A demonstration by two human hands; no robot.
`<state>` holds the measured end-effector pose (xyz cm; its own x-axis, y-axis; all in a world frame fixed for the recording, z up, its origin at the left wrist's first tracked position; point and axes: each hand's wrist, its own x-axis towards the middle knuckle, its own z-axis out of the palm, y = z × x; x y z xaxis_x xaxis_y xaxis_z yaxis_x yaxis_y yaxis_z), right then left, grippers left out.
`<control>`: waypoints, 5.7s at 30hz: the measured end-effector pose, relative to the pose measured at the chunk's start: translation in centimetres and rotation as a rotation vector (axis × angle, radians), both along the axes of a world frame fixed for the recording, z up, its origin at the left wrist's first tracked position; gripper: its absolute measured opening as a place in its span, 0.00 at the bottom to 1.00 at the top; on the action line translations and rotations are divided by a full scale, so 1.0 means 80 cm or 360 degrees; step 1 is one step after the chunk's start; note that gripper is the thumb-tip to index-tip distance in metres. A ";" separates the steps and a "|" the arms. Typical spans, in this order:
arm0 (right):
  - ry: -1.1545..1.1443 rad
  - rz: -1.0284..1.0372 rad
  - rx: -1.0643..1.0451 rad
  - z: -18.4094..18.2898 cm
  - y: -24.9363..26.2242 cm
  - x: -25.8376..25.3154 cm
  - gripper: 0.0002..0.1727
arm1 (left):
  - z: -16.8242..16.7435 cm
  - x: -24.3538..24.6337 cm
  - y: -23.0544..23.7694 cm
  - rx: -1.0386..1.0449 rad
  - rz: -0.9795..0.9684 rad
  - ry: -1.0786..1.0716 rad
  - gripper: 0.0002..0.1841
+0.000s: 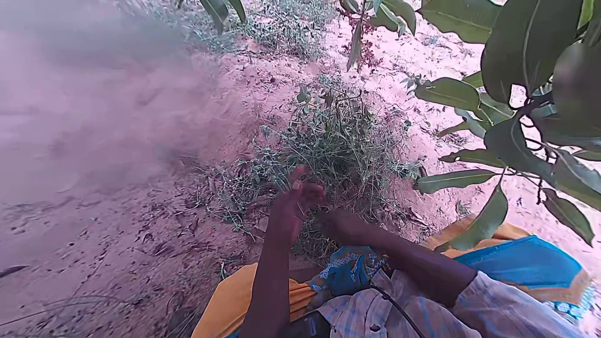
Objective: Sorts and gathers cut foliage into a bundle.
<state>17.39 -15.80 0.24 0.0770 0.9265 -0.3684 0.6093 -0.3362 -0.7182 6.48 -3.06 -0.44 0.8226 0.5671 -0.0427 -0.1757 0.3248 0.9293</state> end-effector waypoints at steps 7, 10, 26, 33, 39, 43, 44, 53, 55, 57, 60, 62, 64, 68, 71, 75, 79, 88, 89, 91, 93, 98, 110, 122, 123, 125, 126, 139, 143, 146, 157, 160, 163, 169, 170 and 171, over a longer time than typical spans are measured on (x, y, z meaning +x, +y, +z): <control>-0.0259 -0.0139 -0.0346 0.028 -0.007 0.054 0.25 | 0.004 -0.017 0.029 -0.0094 0.0533 -0.0030 0.23; -0.0350 -0.0295 -0.0485 0.024 -0.014 0.073 0.24 | 0.007 -0.016 0.027 -0.0077 0.0558 0.0062 0.22; 0.0581 -0.1401 0.1095 0.045 -0.030 0.068 0.19 | 0.001 0.005 0.008 0.0080 0.0082 0.0511 0.19; 0.1118 -0.1278 0.0623 0.020 -0.004 0.035 0.20 | 0.000 0.014 -0.001 0.0149 -0.0260 0.0827 0.19; 0.0908 -0.0990 0.0443 0.012 -0.002 0.022 0.24 | -0.003 0.013 -0.001 0.0176 -0.0291 0.0726 0.12; 0.0468 -0.0815 0.0484 0.011 -0.002 0.028 0.24 | -0.005 0.014 0.001 0.0108 -0.0191 0.0640 0.10; 0.0353 -0.0733 0.0439 0.013 -0.003 0.031 0.29 | -0.004 0.015 0.000 0.0090 -0.0147 0.0608 0.08; 0.0564 -0.0822 0.0097 -0.001 0.003 0.024 0.46 | -0.003 0.014 -0.001 0.0163 -0.0015 0.0560 0.11; 0.0702 -0.1285 0.0458 -0.001 -0.002 0.041 0.31 | -0.003 0.012 0.001 0.0307 0.0135 0.0554 0.15; 0.0834 -0.1738 0.0881 0.006 -0.012 0.076 0.21 | -0.002 0.008 0.006 0.0256 0.0377 0.0434 0.17; 0.0905 -0.2133 0.1257 0.024 -0.032 0.120 0.17 | 0.001 -0.002 0.013 -0.0007 0.0449 -0.0033 0.21; 0.0905 -0.2179 0.1348 0.027 -0.036 0.122 0.17 | 0.003 -0.007 0.008 -0.0145 0.0165 -0.0283 0.19; 0.0814 -0.2004 0.1304 0.023 -0.028 0.099 0.16 | 0.003 -0.006 -0.005 -0.0201 -0.0255 -0.0342 0.13; 0.0192 -0.1118 0.1204 -0.007 -0.006 0.020 0.20 | 0.000 0.003 -0.029 -0.0233 -0.0318 0.0014 0.14; -0.0331 -0.0598 0.1180 -0.020 -0.002 -0.015 0.20 | 0.012 0.003 -0.022 -0.0227 0.0295 0.0297 0.16; -0.0190 -0.0098 0.0796 -0.010 -0.010 -0.023 0.21 | 0.017 -0.007 0.001 -0.0074 0.0606 0.0207 0.10; 0.0058 -0.0018 0.0670 -0.003 -0.009 -0.002 0.22 | 0.015 -0.024 0.029 -0.0080 0.0769 -0.0050 0.16; -0.0170 -0.0811 -0.0127 0.062 -0.038 0.102 0.23 | 0.011 -0.040 0.048 -0.0110 0.0722 -0.0126 0.14; -0.0213 -0.0714 -0.0307 0.056 -0.034 0.098 0.25 | 0.011 -0.038 0.046 -0.0083 0.0689 -0.0128 0.14; -0.0268 -0.0597 -0.0441 0.038 -0.025 0.090 0.26 | 0.011 -0.034 0.044 -0.0056 0.0635 -0.0141 0.14; -0.0289 -0.0755 -0.0212 0.028 -0.025 0.092 0.23 | 0.007 -0.033 0.046 -0.0091 0.0622 -0.0160 0.16; -0.0496 -0.1569 0.1405 0.059 -0.060 0.121 0.18 | 0.003 -0.033 0.050 -0.0146 0.0802 -0.0067 0.24; -0.0368 0.0189 0.1048 -0.034 -0.014 -0.039 0.15 | 0.005 -0.020 0.013 0.0086 -0.0170 0.0255 0.27; -0.0022 -0.1049 0.0346 -0.020 -0.006 0.078 0.16 | 0.014 -0.046 0.046 -0.0242 0.0439 -0.0138 0.21; 0.0042 -0.1233 0.0310 -0.023 -0.010 0.092 0.15 | 0.012 -0.044 0.046 -0.0219 0.0411 -0.0066 0.18; 0.0198 -0.1329 0.0194 -0.016 -0.022 0.114 0.15 | 0.012 -0.035 0.041 -0.0090 0.0321 0.0192 0.18; 0.0271 -0.1250 0.0126 -0.005 -0.028 0.118 0.16 | 0.014 -0.029 0.035 -0.0058 0.0302 0.0299 0.16; -0.0169 -0.1351 0.1005 0.074 -0.042 0.103 0.34 | 0.027 -0.016 -0.010 0.0190 -0.0186 0.0415 0.11; -0.0417 -0.1105 0.0527 0.049 -0.030 0.111 0.42 | 0.021 -0.021 -0.008 0.0296 -0.0339 0.0392 0.12; -0.0281 -0.0900 0.0272 0.037 -0.023 0.105 0.34 | 0.019 -0.021 -0.010 0.0310 -0.0394 0.0382 0.12; 0.0360 -0.1087 0.1332 0.101 -0.043 0.047 0.13 | 0.004 -0.003 -0.012 0.0082 0.0121 -0.0199 0.09; 0.0142 -0.0558 0.0975 0.074 -0.028 0.010 0.20 | -0.002 -0.002 -0.025 0.0224 -0.0003 0.0054 0.21; 0.0026 -0.0167 0.0539 0.067 -0.016 -0.014 0.26 | -0.016 -0.003 -0.016 0.0362 -0.0171 0.0017 0.25; -0.0071 -0.0819 0.0957 0.074 -0.026 0.034 0.19 | 0.007 -0.001 0.008 0.0014 0.0489 0.0123 0.17; -0.0071 -0.0942 0.0987 0.075 -0.027 0.043 0.19 | 0.005 -0.004 0.016 -0.0054 0.0513 0.0058 0.19; -0.0054 -0.1042 0.0981 0.075 -0.028 0.048 0.20 | 0.007 -0.004 0.019 -0.0123 0.0570 0.0042 0.20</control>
<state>21.27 -18.05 6.25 0.6608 0.7258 0.1913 0.4550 -0.1847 -0.8712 6.13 -1.51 0.14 0.5704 0.8132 -0.1154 -0.2674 0.3167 0.9101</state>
